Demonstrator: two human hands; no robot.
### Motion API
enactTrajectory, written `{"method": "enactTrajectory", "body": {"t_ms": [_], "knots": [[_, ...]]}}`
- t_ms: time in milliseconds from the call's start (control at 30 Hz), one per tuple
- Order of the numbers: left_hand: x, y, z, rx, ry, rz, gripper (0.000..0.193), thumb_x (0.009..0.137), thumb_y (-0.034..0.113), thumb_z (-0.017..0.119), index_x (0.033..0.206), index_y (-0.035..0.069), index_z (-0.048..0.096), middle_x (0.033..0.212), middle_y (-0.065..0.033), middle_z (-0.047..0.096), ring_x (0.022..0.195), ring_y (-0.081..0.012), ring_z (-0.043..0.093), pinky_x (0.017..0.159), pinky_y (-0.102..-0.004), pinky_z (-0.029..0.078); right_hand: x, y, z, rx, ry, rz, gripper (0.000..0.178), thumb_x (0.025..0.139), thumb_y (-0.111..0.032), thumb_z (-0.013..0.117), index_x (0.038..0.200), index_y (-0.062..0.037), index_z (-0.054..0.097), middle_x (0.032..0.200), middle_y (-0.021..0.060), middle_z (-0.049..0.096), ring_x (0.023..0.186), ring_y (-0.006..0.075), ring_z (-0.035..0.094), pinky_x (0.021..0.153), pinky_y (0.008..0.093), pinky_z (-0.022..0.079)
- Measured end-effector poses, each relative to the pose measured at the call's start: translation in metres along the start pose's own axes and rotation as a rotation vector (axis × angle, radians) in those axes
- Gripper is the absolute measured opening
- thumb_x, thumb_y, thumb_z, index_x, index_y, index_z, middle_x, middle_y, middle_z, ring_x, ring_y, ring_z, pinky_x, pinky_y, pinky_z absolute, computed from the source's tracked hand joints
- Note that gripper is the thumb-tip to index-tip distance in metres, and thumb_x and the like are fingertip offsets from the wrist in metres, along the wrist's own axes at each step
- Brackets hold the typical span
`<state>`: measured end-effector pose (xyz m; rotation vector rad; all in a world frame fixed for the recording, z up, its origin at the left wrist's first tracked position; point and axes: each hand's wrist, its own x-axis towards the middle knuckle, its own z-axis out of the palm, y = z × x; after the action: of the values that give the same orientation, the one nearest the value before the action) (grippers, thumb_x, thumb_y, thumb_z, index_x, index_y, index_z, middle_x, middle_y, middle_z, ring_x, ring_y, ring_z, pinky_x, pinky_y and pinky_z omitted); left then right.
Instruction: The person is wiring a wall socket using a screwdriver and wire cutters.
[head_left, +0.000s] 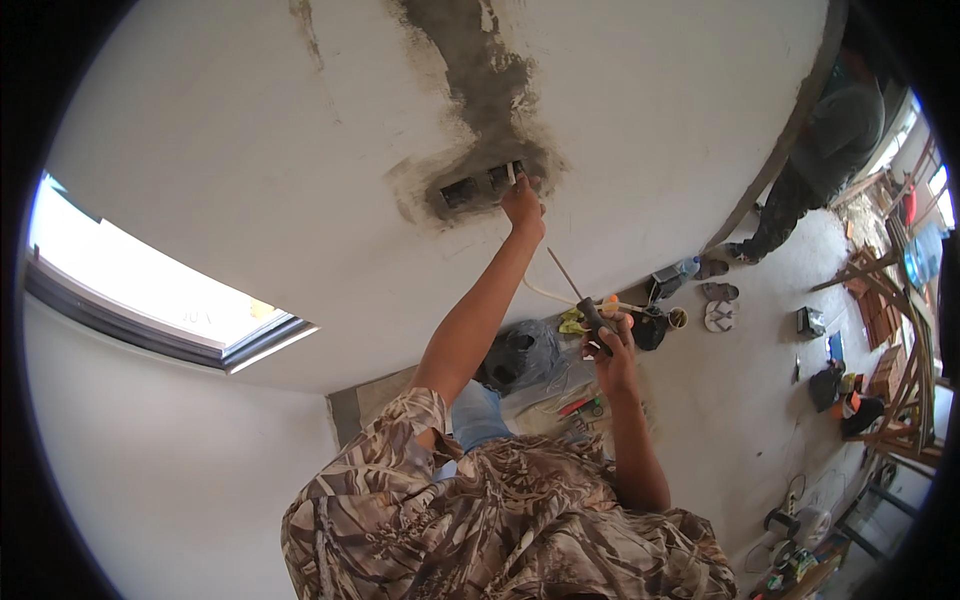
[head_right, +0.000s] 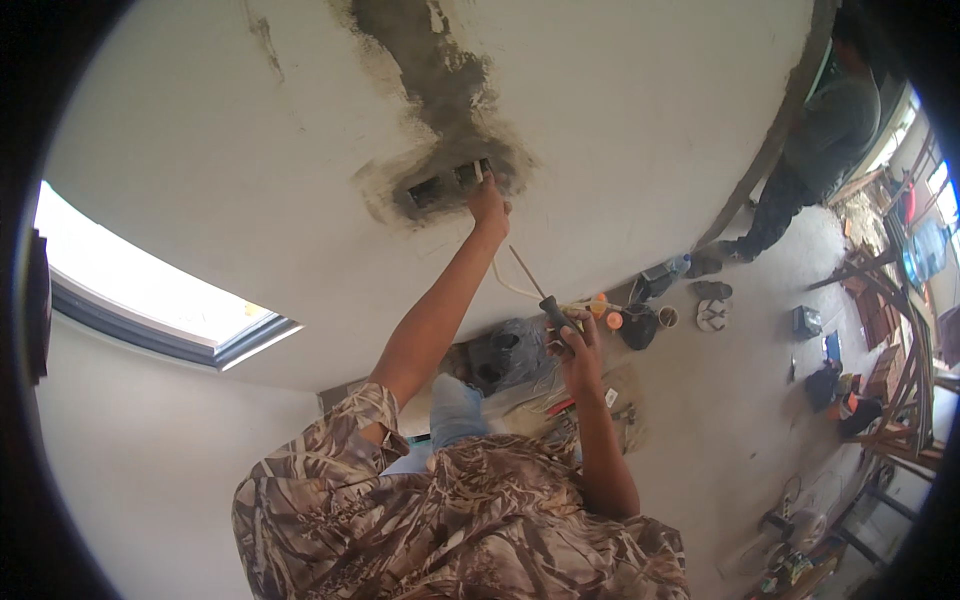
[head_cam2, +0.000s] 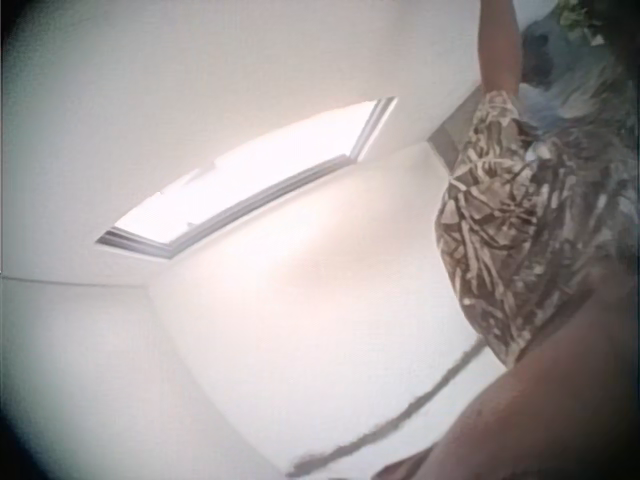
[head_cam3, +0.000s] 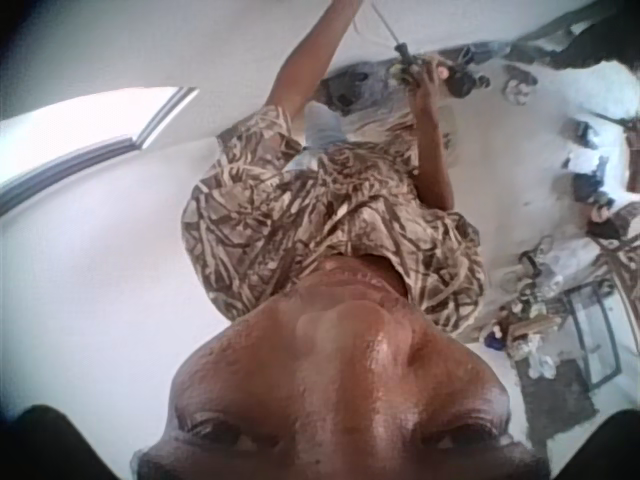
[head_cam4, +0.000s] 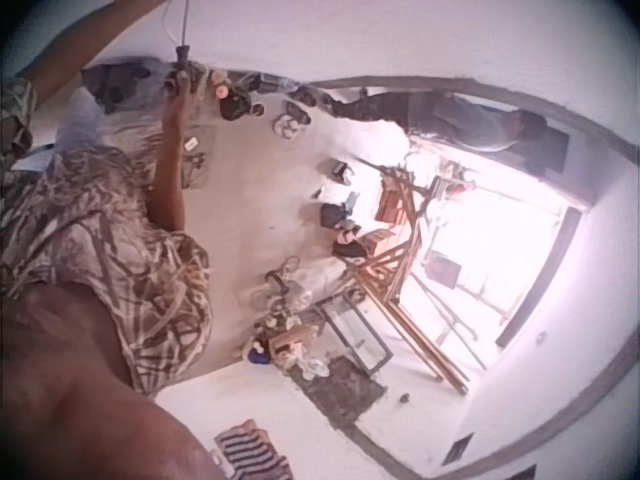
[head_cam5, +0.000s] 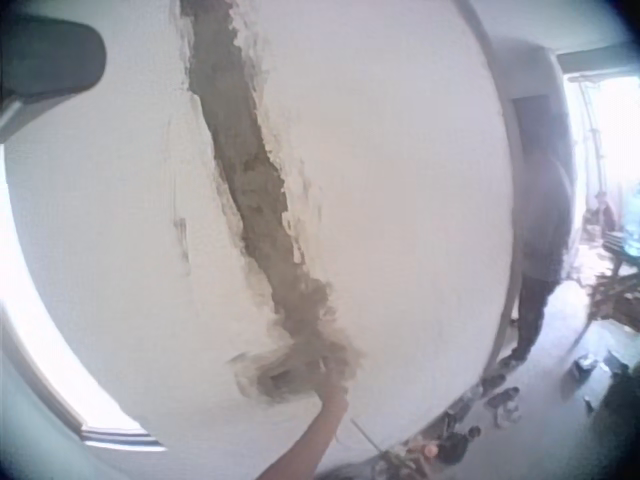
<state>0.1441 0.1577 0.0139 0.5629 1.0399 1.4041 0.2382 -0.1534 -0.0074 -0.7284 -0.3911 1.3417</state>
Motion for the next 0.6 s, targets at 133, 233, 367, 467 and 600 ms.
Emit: {"method": "enactTrajectory", "body": {"t_ms": [133, 233, 367, 467, 600], "knots": [[0.004, 0.005, -0.008, -0.101, -0.128, -0.137, 0.022, 0.099, 0.027, 0.055, 0.092, 0.007, 0.060, 0.065, 0.0027, 0.043, 0.050, -0.0099, 0.031, 0.045, -0.0279, 0.027, 0.010, -0.009, 0.003, -0.038, -0.029, -0.038, 0.027, 0.089, -0.009, 0.057, 0.115, -0.0094, 0.050, 0.102, 0.0122, 0.064, 0.079, 0.0174, 0.062, 0.064, 0.0304, 0.049], [-0.003, 0.005, 0.001, 0.073, -0.100, -0.043, 0.025, 0.100, 0.027, 0.051, 0.089, 0.006, 0.061, 0.059, 0.0048, 0.031, 0.049, -0.0091, 0.029, 0.045, -0.0276, 0.027, 0.020, -0.014, 0.004, -0.115, 0.017, -0.065, 0.026, 0.091, -0.011, 0.057, 0.116, -0.0099, 0.050, 0.098, 0.0106, 0.063, 0.077, 0.0148, 0.060, 0.063, 0.0293, 0.048], [-0.025, -0.006, -0.028, -0.041, -0.162, -0.074, 0.027, 0.101, 0.026, 0.049, 0.095, 0.003, 0.061, 0.061, 0.0051, 0.032, 0.050, -0.0078, 0.030, 0.046, -0.0254, 0.028, 0.045, -0.024, 0.028, -0.492, 0.084, -0.211, 0.028, 0.089, -0.007, 0.058, 0.117, -0.0081, 0.054, 0.091, 0.0075, 0.066, 0.068, 0.0112, 0.057, 0.057, 0.0284, 0.046], [-0.063, -0.015, -0.078, -0.033, -0.252, 0.002, 0.029, 0.102, 0.027, 0.049, 0.105, 0.000, 0.060, 0.063, 0.0053, 0.035, 0.051, -0.0061, 0.031, 0.047, -0.0230, 0.028, 0.069, -0.032, 0.075, -0.973, 0.036, -0.405, 0.028, 0.087, -0.008, 0.061, 0.115, -0.0052, 0.057, 0.077, 0.0096, 0.064, 0.065, 0.0172, 0.058, 0.058, 0.0343, 0.047], [-0.122, -0.015, -0.120, 0.077, -0.301, -0.013, 0.032, 0.102, 0.027, 0.049, 0.111, -0.002, 0.059, 0.065, 0.0057, 0.037, 0.054, -0.0045, 0.033, 0.048, -0.0230, 0.030, 0.118, -0.020, 0.106, -1.201, -0.024, -0.668, 0.031, 0.084, -0.006, 0.060, 0.115, -0.0042, 0.057, 0.075, 0.0175, 0.062, 0.066, 0.0345, 0.061, 0.063, 0.0418, 0.048]]}}
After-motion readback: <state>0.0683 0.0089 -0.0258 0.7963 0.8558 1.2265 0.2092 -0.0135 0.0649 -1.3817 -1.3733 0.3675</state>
